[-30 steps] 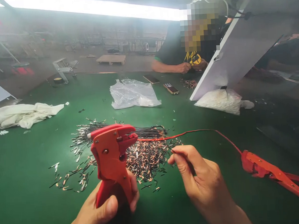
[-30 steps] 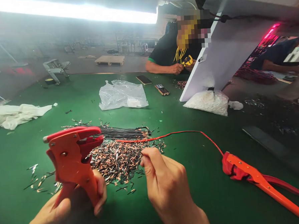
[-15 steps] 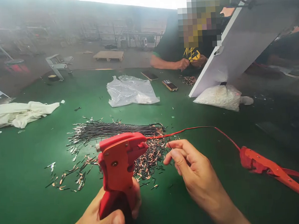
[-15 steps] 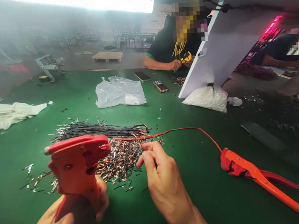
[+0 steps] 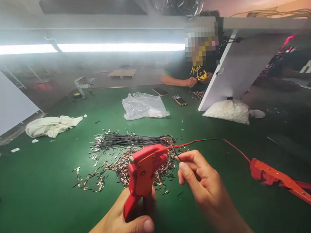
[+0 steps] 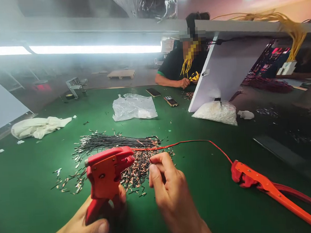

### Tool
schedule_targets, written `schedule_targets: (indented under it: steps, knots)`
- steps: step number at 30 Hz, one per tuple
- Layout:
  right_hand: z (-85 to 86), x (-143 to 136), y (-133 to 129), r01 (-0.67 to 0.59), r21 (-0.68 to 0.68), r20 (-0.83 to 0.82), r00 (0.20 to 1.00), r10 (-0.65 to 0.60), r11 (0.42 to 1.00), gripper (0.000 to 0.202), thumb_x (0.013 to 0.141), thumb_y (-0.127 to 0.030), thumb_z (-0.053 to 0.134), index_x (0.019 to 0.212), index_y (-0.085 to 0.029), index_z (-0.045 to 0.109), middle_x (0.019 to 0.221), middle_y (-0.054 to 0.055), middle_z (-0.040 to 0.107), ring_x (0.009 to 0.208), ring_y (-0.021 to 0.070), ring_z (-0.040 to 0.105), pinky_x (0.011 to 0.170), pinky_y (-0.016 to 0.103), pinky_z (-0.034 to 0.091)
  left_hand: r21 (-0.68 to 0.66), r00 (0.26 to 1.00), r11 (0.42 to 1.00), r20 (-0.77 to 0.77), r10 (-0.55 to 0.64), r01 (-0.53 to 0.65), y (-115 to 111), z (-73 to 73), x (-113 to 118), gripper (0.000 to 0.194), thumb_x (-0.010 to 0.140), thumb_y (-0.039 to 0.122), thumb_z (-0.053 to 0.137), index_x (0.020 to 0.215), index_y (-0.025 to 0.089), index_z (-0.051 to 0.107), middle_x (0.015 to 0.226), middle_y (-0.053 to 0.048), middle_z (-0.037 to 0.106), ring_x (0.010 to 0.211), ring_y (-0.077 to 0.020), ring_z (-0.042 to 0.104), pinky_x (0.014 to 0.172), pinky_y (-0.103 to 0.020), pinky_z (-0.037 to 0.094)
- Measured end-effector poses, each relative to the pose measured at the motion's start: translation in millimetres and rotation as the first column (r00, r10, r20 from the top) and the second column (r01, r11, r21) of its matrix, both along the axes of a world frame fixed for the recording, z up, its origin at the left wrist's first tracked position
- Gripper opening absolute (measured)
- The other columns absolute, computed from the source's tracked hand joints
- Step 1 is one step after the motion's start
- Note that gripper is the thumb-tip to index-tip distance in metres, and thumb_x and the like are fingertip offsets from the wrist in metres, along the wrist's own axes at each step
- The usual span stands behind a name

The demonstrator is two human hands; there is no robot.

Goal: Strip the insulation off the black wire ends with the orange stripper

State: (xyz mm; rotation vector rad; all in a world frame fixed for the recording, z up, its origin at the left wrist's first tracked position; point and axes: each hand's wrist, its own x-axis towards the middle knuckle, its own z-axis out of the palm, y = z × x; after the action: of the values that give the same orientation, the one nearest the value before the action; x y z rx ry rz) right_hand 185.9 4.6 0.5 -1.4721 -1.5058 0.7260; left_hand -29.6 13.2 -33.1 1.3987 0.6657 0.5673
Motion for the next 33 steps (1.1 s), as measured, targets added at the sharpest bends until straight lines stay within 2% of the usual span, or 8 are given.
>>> schedule_targets:
  steps: [3,6,12,26,28,31,33]
  knots:
    - [4.9,-4,-5,0.052,0.088,0.001,0.999,-0.052,0.995,0.021,0.093,-0.035,0.044,0.090,-0.020,0.059,0.056,-0.004,0.057,0.045,0.0112,0.052,0.043,0.021,0.038,0.023,1.000,0.999,0.005,-0.026,0.026,2,-4.9,4,0.052,0.074,0.069,0.058,0.077,0.018,0.044,0.069,0.002,0.034,0.063,-0.0113,0.029,0.054,-0.026,0.021]
    - [6.1,-7,-7,0.087,0.189,0.070,0.992,-0.102,0.978,0.020,0.092,-0.031,0.046,0.089,-0.020,0.062,0.052,-0.005,0.057,0.041,0.0113,0.052,0.041,0.022,0.036,0.026,0.998,0.998,0.001,-0.058,0.058,4,-11.9,7,0.053,0.073,0.069,0.059,0.075,0.019,0.042,0.067,0.002,0.033,0.061,-0.0107,0.028,0.053,-0.025,0.020]
    - [4.5,-8,-10,0.005,0.341,0.175,0.982,-0.069,0.940,0.019,0.092,-0.023,0.045,0.089,-0.019,0.063,0.059,-0.002,0.065,0.039,0.0100,0.051,0.036,0.023,0.030,-0.034,0.999,0.998,0.020,-0.048,0.048,4,-17.4,9,0.054,0.073,0.069,0.060,0.079,0.019,0.042,0.068,0.002,0.033,0.062,-0.0107,0.028,0.054,-0.025,0.021]
    - [0.8,-11,-12,-0.042,0.323,0.171,0.985,-0.015,0.945,0.013,0.093,-0.019,0.046,0.091,-0.019,0.058,0.064,-0.002,0.068,0.037,0.0080,0.051,0.035,0.022,0.031,-0.090,1.000,0.996,0.028,-0.012,0.015,3,-22.7,8,0.052,0.071,0.065,0.066,0.076,0.017,0.046,0.065,0.003,0.034,0.059,-0.0095,0.030,0.051,-0.024,0.022]
    - [-1.3,-10,-12,-0.011,0.348,0.171,0.984,-0.051,0.938,0.011,0.093,-0.019,0.046,0.094,-0.020,0.057,0.063,-0.003,0.068,0.038,0.0082,0.054,0.037,0.020,0.035,-0.097,0.999,0.995,0.047,0.008,-0.003,4,-21.6,9,0.052,0.071,0.065,0.066,0.077,0.017,0.048,0.064,0.003,0.035,0.057,-0.0085,0.030,0.050,-0.023,0.022]
    - [-5.9,-7,-9,0.101,0.396,0.219,0.955,-0.201,0.913,0.009,0.093,-0.022,0.048,0.093,-0.020,0.057,0.058,-0.004,0.065,0.042,0.0098,0.059,0.041,0.020,0.040,-0.149,0.995,0.989,0.095,0.014,0.000,6,-21.2,8,0.054,0.071,0.067,0.064,0.083,0.016,0.051,0.066,0.001,0.043,0.052,-0.0066,0.033,0.044,-0.020,0.024]
    - [-9.3,-5,-7,0.151,0.393,0.278,0.921,-0.274,0.907,0.010,0.093,-0.024,0.049,0.089,-0.020,0.058,0.055,-0.004,0.063,0.039,0.0103,0.057,0.041,0.021,0.039,-0.183,0.990,0.983,0.137,0.024,0.002,7,-21.9,7,0.056,0.071,0.066,0.064,0.089,0.015,0.053,0.069,-0.001,0.050,0.049,-0.0063,0.037,0.041,-0.019,0.027]
